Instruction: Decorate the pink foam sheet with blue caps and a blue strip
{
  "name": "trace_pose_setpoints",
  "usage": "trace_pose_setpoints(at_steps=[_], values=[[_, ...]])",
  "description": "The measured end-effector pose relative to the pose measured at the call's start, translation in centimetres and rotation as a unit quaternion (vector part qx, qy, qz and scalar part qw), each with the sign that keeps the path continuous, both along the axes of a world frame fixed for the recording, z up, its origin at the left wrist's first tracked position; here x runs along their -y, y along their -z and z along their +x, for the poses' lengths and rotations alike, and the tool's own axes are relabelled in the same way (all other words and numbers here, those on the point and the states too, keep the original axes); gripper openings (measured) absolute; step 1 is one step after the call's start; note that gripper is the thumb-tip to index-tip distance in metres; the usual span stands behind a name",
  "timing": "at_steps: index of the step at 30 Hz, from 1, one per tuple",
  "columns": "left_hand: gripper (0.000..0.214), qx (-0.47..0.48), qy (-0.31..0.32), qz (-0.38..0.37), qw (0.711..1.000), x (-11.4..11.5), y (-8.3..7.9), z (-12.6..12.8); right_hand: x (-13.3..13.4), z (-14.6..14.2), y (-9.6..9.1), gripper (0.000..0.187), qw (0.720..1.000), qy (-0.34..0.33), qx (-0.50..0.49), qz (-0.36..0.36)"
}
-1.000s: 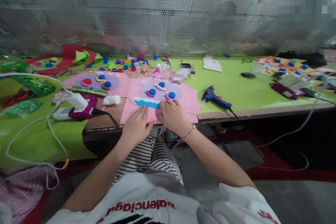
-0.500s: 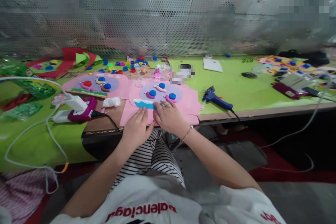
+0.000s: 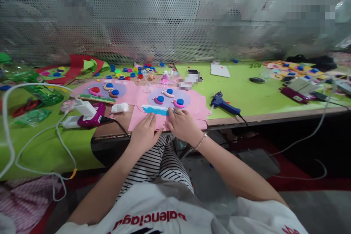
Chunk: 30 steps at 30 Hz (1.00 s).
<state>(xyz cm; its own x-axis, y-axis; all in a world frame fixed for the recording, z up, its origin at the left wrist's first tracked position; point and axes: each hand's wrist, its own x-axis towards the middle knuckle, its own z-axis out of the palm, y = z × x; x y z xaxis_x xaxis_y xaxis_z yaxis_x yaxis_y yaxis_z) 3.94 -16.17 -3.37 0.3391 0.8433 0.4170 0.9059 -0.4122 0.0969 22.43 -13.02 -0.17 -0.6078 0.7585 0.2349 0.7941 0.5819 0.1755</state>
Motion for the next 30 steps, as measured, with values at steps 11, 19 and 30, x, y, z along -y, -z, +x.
trace_pose_setpoints(at_steps=[11, 19, 30], values=[[0.058, -0.001, -0.006, -0.006, 1.000, 0.1, 0.0, 0.1, -1.5, -0.2, -0.6, 0.045, 0.992, -0.098, -0.075, -0.023], [0.059, -0.005, -0.003, -0.016, 1.000, 0.0, -0.2, 0.0, -1.0, 1.1, -1.8, 0.047, 0.997, -0.059, -0.041, -0.040], [0.060, 0.008, 0.004, -0.027, 1.000, 0.0, -0.4, 0.0, -2.1, 0.7, 0.7, 0.048, 0.983, -0.079, -0.154, -0.065]])
